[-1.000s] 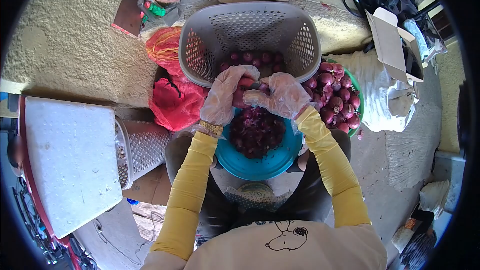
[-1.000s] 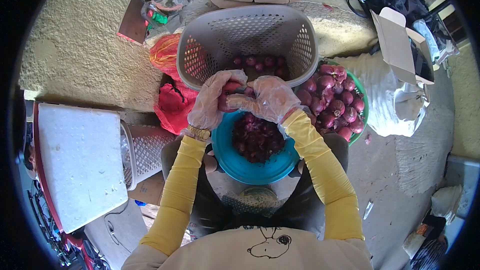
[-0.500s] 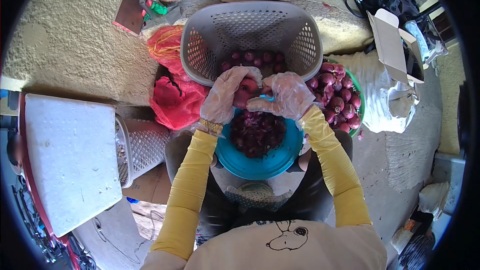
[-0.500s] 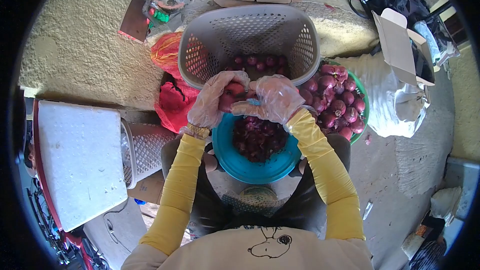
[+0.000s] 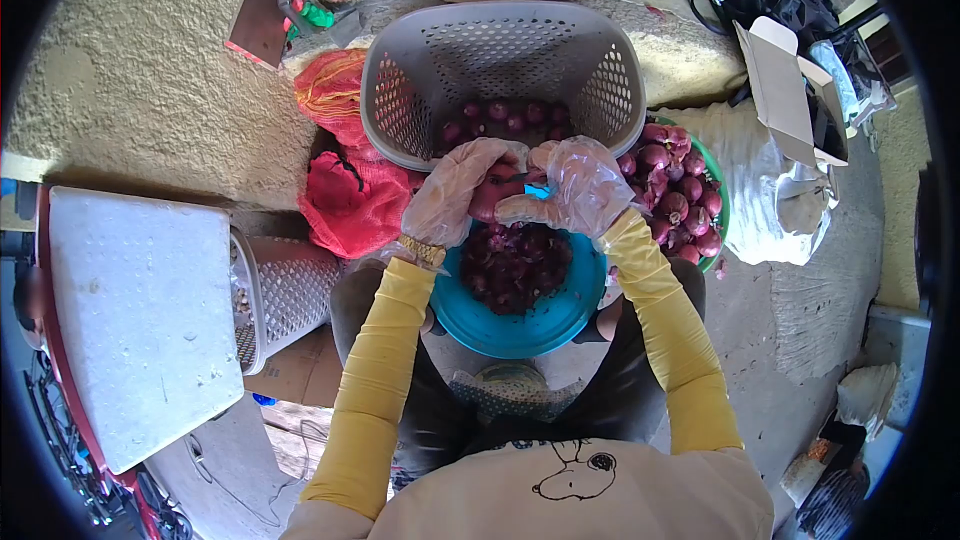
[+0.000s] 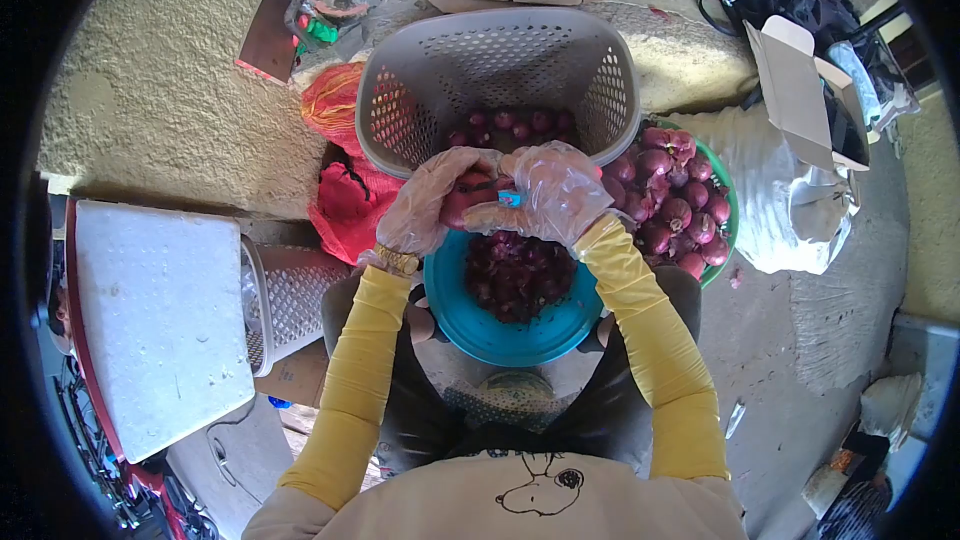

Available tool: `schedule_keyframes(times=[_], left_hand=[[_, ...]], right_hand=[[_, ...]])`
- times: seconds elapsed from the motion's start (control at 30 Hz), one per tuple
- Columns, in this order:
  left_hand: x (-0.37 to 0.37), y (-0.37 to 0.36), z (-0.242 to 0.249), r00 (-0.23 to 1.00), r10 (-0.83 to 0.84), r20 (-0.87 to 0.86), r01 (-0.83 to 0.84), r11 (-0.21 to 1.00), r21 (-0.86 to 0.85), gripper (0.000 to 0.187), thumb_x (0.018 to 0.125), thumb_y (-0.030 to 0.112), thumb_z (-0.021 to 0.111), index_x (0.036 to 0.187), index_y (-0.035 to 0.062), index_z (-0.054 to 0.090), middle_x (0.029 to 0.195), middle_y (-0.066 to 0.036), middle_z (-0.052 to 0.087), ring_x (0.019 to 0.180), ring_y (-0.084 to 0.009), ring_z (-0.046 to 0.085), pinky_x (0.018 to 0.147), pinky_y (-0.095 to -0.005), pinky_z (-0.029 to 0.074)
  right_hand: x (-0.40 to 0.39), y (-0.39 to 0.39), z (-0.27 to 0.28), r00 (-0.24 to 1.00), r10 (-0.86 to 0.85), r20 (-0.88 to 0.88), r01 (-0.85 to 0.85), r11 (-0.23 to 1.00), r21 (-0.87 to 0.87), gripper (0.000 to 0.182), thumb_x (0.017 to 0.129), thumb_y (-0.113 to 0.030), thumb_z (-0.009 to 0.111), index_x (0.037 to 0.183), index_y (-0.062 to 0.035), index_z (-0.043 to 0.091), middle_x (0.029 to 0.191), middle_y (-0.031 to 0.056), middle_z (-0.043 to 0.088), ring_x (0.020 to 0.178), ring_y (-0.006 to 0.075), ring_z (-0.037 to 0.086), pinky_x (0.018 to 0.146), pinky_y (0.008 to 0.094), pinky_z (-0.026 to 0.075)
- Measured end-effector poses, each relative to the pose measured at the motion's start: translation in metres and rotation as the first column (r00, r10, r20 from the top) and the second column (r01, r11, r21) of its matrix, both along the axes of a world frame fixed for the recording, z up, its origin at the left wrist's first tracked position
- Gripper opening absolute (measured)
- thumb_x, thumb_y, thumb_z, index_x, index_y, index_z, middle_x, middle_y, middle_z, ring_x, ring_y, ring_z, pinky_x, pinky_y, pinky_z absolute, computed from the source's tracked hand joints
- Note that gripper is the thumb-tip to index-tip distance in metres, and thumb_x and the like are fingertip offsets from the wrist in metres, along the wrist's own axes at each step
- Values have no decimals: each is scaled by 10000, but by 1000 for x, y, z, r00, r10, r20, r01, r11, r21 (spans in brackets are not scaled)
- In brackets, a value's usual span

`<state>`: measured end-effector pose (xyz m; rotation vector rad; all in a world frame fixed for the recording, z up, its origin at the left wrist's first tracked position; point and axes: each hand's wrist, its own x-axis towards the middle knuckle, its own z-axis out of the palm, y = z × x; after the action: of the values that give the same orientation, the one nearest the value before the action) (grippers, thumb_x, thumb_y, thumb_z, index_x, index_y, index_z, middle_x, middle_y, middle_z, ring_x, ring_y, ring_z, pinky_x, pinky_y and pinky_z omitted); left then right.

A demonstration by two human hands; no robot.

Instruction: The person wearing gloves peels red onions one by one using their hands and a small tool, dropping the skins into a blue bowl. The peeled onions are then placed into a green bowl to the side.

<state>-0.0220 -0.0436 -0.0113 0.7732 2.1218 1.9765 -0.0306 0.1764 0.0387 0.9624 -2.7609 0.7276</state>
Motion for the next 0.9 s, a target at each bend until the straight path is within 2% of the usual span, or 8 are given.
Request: schedule_keyframes(times=[0.1,0.17,0.3,0.37,0.6,0.67,0.77,0.9], left_hand=[[0,1,7,995,2,104,-2,1000,8,608,769,-38,738,1340,37,547,1249,-145,629,1094,-280,652,949,-363,560],[-1,-1,16,960,-21,-280,-47,970,-237,551,796,-27,717,1321,33,564,1247,-136,633,1096,-270,651,958,-362,552],[-2,-1,13,964,-16,-266,-47,972,-229,459,849,-4,674,1298,26,581,1237,-131,641,1099,-259,651,966,-360,543],[-4,-2,13,999,-41,3,41,987,-158,395,885,3,630,1279,21,596,1229,-132,646,1101,-253,652,978,-357,533],[-4,2,6,964,-42,-263,-14,978,-208,517,764,-26,674,1270,36,590,1157,-117,637,1045,-259,654,922,-336,536],[0,6,10,966,37,255,-40,999,6,353,1075,307,497,1151,0,655,1119,-86,673,1054,-175,642,930,-316,532],[3,8,23,801,-44,597,-103,972,210,357,1066,325,519,1138,5,659,1074,-77,674,1037,-164,636,937,-314,520],[1,4,22,855,-44,516,-19,993,116,342,1070,300,505,1145,3,657,1105,-77,664,1048,-152,625,968,-308,498]], right_hand=[[0,1,0,1000,17,-12,-18,999,-33,682,727,-715,770,877,-55,681,735,159,659,726,392,668,684,475,530],[0,1,0,1000,12,7,-12,999,-33,646,773,-688,753,865,-54,673,734,156,658,725,391,664,677,480,524],[-1,1,-5,999,10,-34,-10,1000,-1,610,816,-657,736,866,-53,671,728,155,653,723,394,659,669,484,519],[-3,0,-9,1000,25,-7,-25,999,-22,582,849,-630,722,848,-51,674,707,157,645,704,397,651,659,486,514],[-3,3,-16,998,60,14,-58,995,-78,571,871,-607,717,814,-39,687,637,175,607,640,400,630,600,478,494],[-3,3,-13,993,72,90,-67,996,-56,563,877,-588,723,789,-34,688,633,193,599,631,406,626,584,478,484],[-4,4,-12,987,110,115,-106,993,-42,552,881,-579,724,788,-37,684,639,206,598,638,409,629,589,489,479],[-4,4,-4,975,123,185,-132,991,36,551,843,-598,756,871,-50,707,690,200,642,679,409,649,629,484,505]])
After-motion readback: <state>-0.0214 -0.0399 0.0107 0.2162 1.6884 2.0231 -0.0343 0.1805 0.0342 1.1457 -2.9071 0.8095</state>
